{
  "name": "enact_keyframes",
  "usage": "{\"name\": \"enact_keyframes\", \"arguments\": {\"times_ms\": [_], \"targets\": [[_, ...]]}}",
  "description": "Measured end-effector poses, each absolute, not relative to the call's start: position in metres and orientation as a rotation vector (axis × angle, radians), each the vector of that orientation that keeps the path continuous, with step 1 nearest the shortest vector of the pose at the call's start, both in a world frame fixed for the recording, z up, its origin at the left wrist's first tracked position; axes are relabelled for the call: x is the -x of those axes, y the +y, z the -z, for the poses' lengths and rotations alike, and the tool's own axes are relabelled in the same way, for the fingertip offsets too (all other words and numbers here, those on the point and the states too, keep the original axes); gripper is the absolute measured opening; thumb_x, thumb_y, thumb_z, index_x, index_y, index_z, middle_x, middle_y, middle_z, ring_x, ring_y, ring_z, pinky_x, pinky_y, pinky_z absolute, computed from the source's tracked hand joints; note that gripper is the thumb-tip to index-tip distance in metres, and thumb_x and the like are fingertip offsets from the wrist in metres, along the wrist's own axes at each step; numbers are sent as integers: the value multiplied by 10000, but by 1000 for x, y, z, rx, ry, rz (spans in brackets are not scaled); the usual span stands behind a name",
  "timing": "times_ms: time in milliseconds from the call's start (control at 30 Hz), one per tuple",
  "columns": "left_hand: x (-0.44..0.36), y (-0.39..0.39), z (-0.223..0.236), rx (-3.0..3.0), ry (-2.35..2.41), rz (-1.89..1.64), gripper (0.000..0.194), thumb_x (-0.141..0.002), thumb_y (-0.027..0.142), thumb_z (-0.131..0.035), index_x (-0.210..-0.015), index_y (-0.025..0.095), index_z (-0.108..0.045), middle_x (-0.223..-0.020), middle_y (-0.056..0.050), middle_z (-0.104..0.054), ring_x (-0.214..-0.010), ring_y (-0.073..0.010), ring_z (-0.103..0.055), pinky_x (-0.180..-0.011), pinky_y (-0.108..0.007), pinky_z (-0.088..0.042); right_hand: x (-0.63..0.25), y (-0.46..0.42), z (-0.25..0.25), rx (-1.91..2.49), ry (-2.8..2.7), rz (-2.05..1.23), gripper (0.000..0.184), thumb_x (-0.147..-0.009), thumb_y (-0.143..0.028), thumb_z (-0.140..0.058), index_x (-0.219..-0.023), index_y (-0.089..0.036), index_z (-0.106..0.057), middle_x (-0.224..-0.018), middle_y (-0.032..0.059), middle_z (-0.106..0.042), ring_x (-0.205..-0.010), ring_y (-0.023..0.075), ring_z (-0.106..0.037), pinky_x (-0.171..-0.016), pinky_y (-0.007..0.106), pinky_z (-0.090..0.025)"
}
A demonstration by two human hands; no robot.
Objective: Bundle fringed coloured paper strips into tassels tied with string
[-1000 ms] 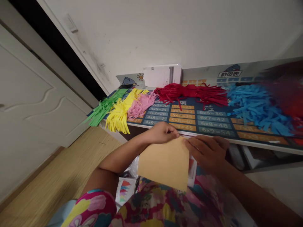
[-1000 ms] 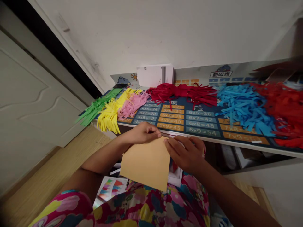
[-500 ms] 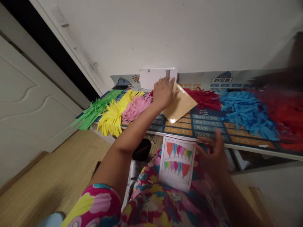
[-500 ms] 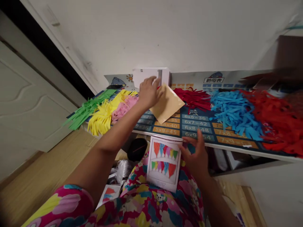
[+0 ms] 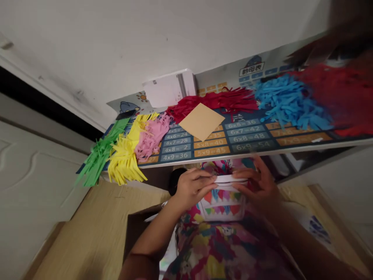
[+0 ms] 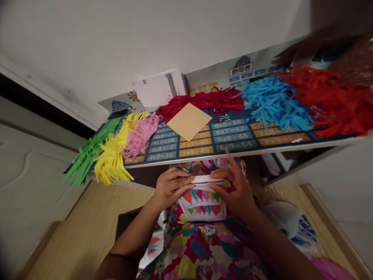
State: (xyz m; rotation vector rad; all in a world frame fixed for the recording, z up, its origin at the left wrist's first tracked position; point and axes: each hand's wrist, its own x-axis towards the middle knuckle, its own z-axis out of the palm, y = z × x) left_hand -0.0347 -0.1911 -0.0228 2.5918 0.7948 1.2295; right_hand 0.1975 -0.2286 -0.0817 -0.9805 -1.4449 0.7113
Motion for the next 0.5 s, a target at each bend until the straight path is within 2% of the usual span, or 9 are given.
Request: {"name": "enact_keyframes", "arguments": {"times_ms": [167, 267, 500], "targets": [[35, -203, 17, -2439, 722, -1191, 112, -894, 188, -705, -991, 192, -760, -981, -88, -782, -862, -165, -756, -761, -274, -621, -190, -245, 77, 932, -1276, -803, 877, -838, -209, -775, -1556, -368, -296, -923, -16, -759, -985, 213, -713, -946, 428, -573], [36, -206, 17, -2427, 652, -1127, 164, -905, 183, -691, -1056, 204, -752, -1017, -79, -790, -904, -164, -769, -796, -251, -636, -190, -248, 69, 942, -1240, -832, 857, -814, -190, -799, -1526, -372, -356, -880, -26, -761, -961, 200, -718, -937, 405, -575], [40, -212, 14, -2470, 668, -1107, 216, -898, 159, -695, -1103, 202, -745, -1040, -83, -792, -874, -157, -776, -768, -235, -641, -190, -250, 64, 852, -1136, -1009, 848, -783, -190, -828, -1495, -388, -412, -892, -29, -777, -964, 201, -732, -920, 393, -592]]}}
